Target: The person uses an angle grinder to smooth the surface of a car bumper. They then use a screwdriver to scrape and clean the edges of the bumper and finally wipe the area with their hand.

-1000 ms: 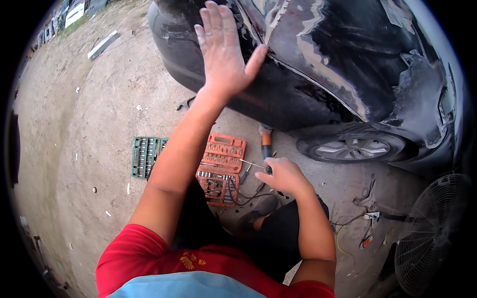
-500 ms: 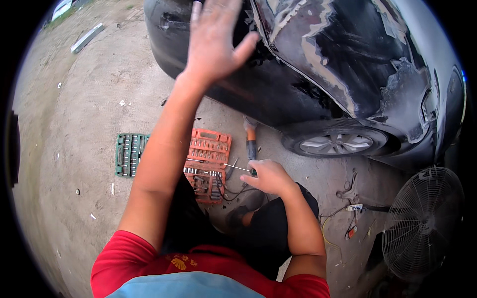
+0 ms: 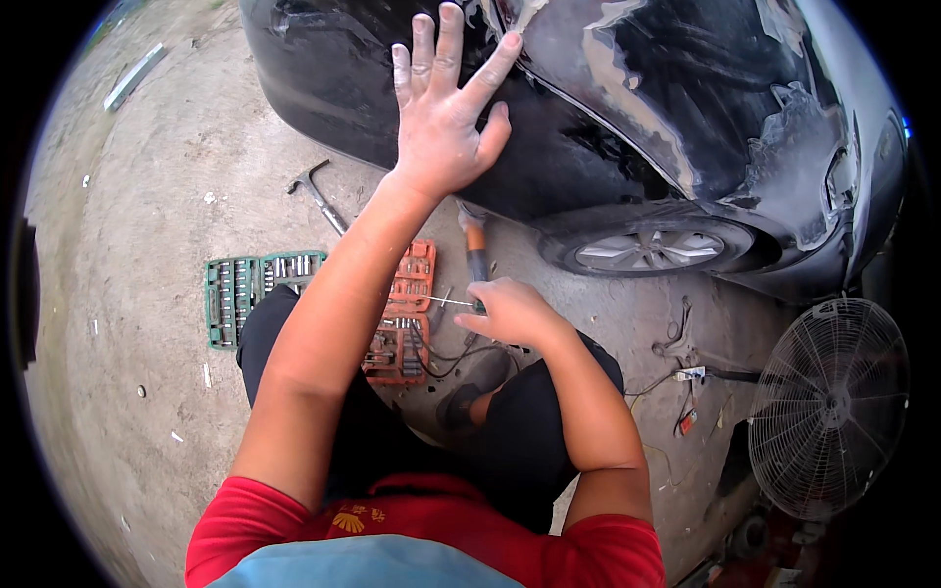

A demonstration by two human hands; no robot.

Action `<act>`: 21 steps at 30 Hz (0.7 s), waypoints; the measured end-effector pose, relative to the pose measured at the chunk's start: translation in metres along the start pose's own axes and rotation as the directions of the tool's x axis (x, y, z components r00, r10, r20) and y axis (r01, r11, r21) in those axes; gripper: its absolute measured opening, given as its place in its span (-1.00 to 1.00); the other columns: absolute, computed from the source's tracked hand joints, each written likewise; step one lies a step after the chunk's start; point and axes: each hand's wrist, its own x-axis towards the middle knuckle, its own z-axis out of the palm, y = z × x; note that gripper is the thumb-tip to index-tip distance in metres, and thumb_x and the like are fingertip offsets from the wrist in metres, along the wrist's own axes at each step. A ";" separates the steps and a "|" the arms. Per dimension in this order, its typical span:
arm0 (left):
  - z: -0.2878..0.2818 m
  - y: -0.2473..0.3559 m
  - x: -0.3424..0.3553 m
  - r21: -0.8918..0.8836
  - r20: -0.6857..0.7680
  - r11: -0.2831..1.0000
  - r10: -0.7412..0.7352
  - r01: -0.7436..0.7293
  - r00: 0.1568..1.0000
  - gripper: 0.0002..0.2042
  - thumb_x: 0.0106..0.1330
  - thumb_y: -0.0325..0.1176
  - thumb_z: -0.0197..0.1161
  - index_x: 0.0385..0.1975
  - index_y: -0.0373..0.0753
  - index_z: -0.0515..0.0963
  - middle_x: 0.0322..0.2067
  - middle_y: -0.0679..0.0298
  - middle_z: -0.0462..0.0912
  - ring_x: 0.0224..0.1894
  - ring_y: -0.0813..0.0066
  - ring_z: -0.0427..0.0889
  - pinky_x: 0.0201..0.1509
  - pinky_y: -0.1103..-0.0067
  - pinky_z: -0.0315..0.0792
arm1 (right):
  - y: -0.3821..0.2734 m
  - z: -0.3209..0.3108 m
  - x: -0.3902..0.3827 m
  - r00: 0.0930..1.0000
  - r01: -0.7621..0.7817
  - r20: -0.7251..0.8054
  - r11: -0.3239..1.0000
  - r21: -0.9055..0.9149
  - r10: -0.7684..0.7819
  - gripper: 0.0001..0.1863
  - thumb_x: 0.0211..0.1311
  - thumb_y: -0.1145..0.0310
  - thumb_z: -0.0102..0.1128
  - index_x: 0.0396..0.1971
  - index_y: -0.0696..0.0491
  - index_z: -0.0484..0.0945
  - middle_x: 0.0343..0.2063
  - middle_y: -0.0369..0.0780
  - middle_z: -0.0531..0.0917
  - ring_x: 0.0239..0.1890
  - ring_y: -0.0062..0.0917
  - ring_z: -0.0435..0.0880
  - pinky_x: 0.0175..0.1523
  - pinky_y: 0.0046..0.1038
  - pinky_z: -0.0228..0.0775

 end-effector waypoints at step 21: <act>-0.022 0.007 -0.036 -0.056 0.400 0.974 0.224 -0.220 0.889 -0.17 0.21 -0.34 0.47 0.61 0.14 0.52 0.79 0.20 0.14 0.82 0.02 0.08 0.78 -0.22 0.02 | -0.014 -0.001 -0.011 1.000 -0.003 0.011 1.000 -0.005 0.004 -0.44 0.44 -0.20 0.45 -0.17 0.10 0.72 -0.30 0.12 0.80 -0.15 0.16 0.79 -0.05 0.10 0.55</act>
